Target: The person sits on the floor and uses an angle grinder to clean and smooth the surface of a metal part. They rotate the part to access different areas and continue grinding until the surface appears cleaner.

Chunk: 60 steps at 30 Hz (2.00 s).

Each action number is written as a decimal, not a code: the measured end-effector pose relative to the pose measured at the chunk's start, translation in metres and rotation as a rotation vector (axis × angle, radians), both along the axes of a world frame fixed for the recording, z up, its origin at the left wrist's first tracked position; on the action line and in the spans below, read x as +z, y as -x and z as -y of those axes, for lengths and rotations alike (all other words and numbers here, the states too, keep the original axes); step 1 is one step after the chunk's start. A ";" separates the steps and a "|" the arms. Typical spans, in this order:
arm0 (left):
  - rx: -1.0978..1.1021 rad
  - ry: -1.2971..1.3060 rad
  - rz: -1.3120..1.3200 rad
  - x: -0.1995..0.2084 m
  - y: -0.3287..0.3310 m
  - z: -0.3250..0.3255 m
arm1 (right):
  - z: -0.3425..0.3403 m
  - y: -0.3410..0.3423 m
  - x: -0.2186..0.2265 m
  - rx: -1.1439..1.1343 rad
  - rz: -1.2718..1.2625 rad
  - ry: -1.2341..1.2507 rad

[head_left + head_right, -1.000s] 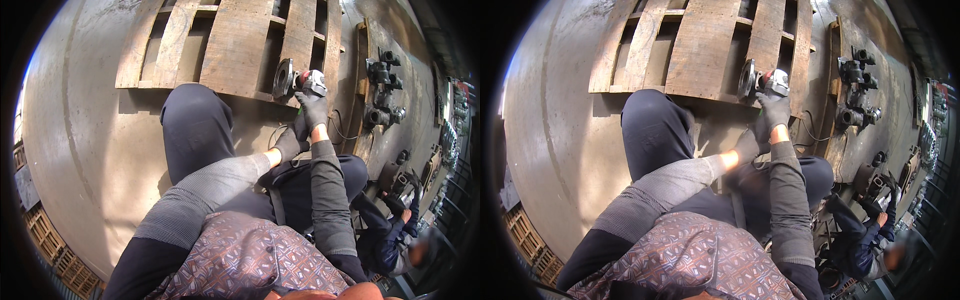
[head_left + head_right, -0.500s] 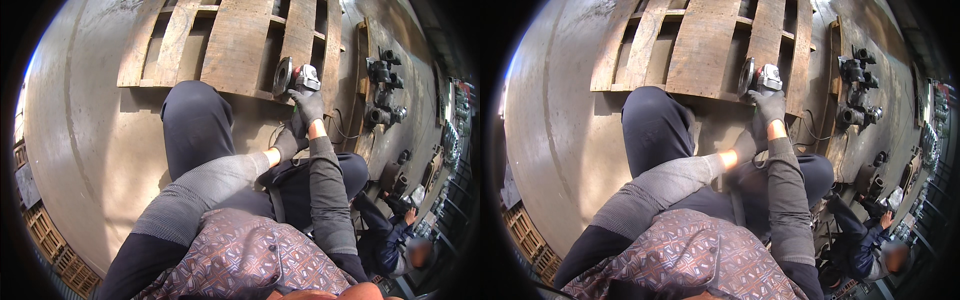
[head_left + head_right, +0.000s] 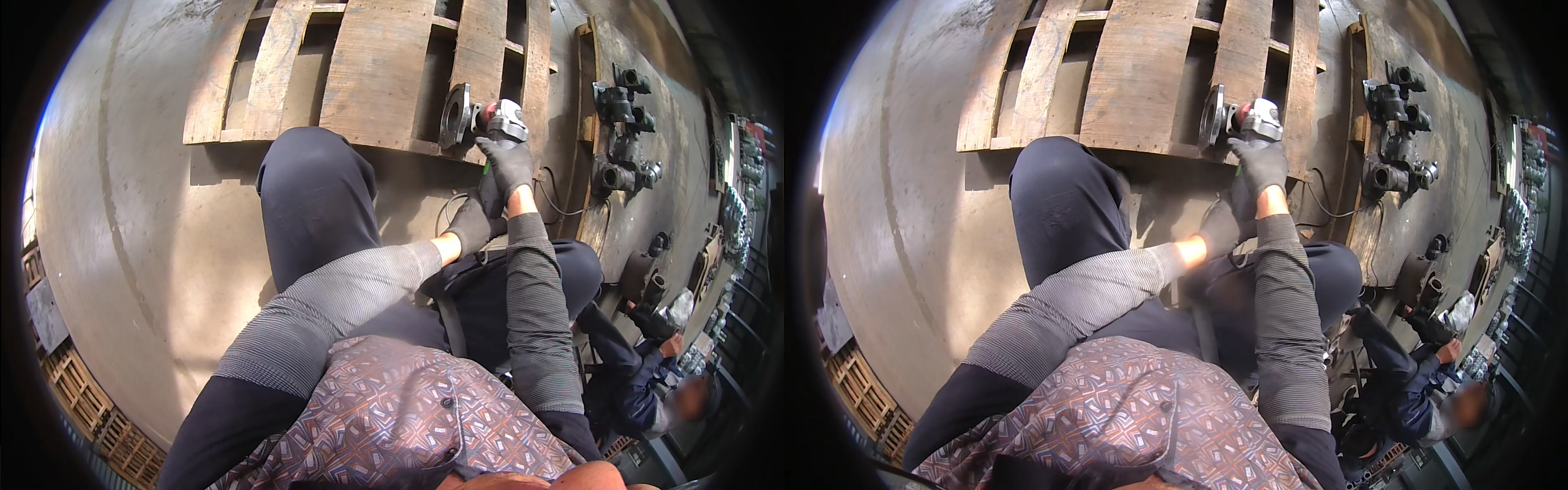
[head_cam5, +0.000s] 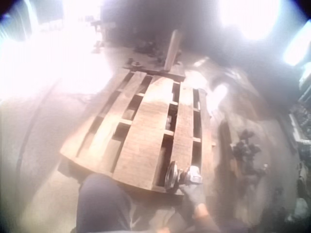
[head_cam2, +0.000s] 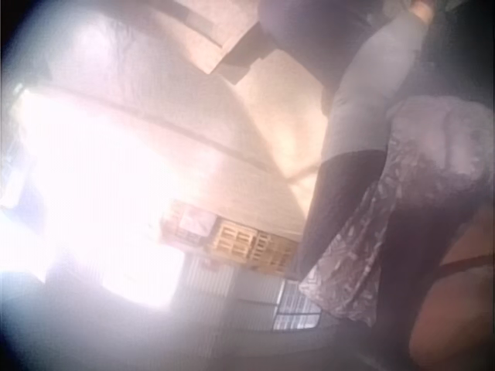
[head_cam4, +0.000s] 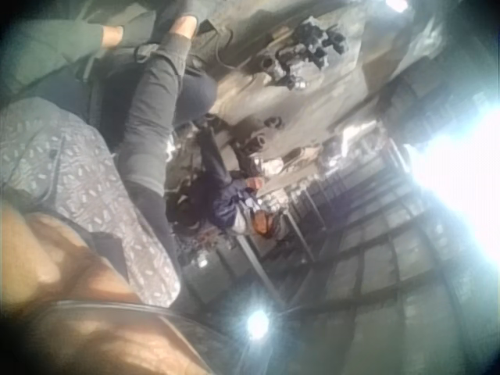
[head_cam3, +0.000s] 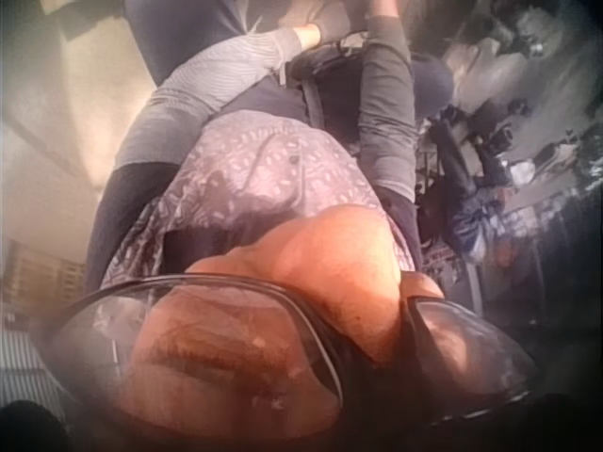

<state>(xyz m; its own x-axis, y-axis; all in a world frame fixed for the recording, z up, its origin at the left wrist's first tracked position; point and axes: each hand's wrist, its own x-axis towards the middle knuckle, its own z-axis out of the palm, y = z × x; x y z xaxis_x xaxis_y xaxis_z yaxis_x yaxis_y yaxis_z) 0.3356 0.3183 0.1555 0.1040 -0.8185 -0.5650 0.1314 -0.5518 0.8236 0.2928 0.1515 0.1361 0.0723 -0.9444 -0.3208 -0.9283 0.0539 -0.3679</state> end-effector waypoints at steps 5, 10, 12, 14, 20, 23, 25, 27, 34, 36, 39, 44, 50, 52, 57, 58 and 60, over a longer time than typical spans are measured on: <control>0.047 -0.034 -0.008 -0.001 -0.001 0.002 | 0.001 -0.002 0.000 -0.038 0.156 -0.014; -0.016 0.093 0.087 -0.002 0.002 0.003 | -0.004 -0.005 0.009 0.060 -0.011 0.015; 0.000 0.006 0.045 -0.002 0.002 0.003 | -0.002 -0.005 0.014 0.019 0.078 -0.050; -0.003 -0.033 0.037 -0.003 0.003 0.002 | -0.002 -0.003 0.017 -0.035 0.133 -0.035; -0.130 0.218 0.345 -0.022 0.008 0.008 | 0.001 -0.019 0.012 0.118 -0.014 -0.021; -0.002 0.160 0.275 -0.028 0.003 0.014 | 0.005 -0.031 0.010 0.040 0.031 0.011; -0.003 0.128 0.242 -0.026 -0.006 0.016 | 0.006 -0.035 0.008 0.061 0.062 0.024; -0.039 0.013 0.102 -0.018 -0.012 0.012 | 0.006 -0.033 0.006 0.063 0.021 0.013; 0.129 0.137 -0.116 0.000 -0.009 -0.005 | -0.001 -0.013 -0.007 0.015 0.010 0.013; 0.117 0.134 0.001 -0.004 -0.006 -0.003 | -0.006 -0.011 -0.006 0.054 -0.005 0.076; 0.043 -0.037 -0.045 -0.009 -0.005 -0.002 | -0.006 -0.013 0.004 -0.007 0.057 0.007; 0.071 0.088 0.075 -0.005 -0.004 -0.005 | -0.011 -0.015 0.011 0.096 -0.007 0.024; -0.017 -0.068 -0.105 -0.004 -0.008 -0.004 | -0.007 -0.005 -0.001 -0.012 0.089 0.002; -0.002 0.000 -0.083 -0.005 -0.008 -0.004 | -0.010 -0.001 -0.002 0.036 0.021 0.024; -0.090 -0.102 -0.024 0.000 -0.002 -0.009 | -0.014 0.011 0.013 -0.159 0.310 -0.128; -0.119 -0.156 -0.038 0.001 0.001 -0.010 | -0.019 0.014 0.014 -0.107 0.294 -0.097; -0.053 -0.111 -0.028 0.004 0.008 -0.021 | -0.032 0.019 0.012 -0.013 0.267 0.078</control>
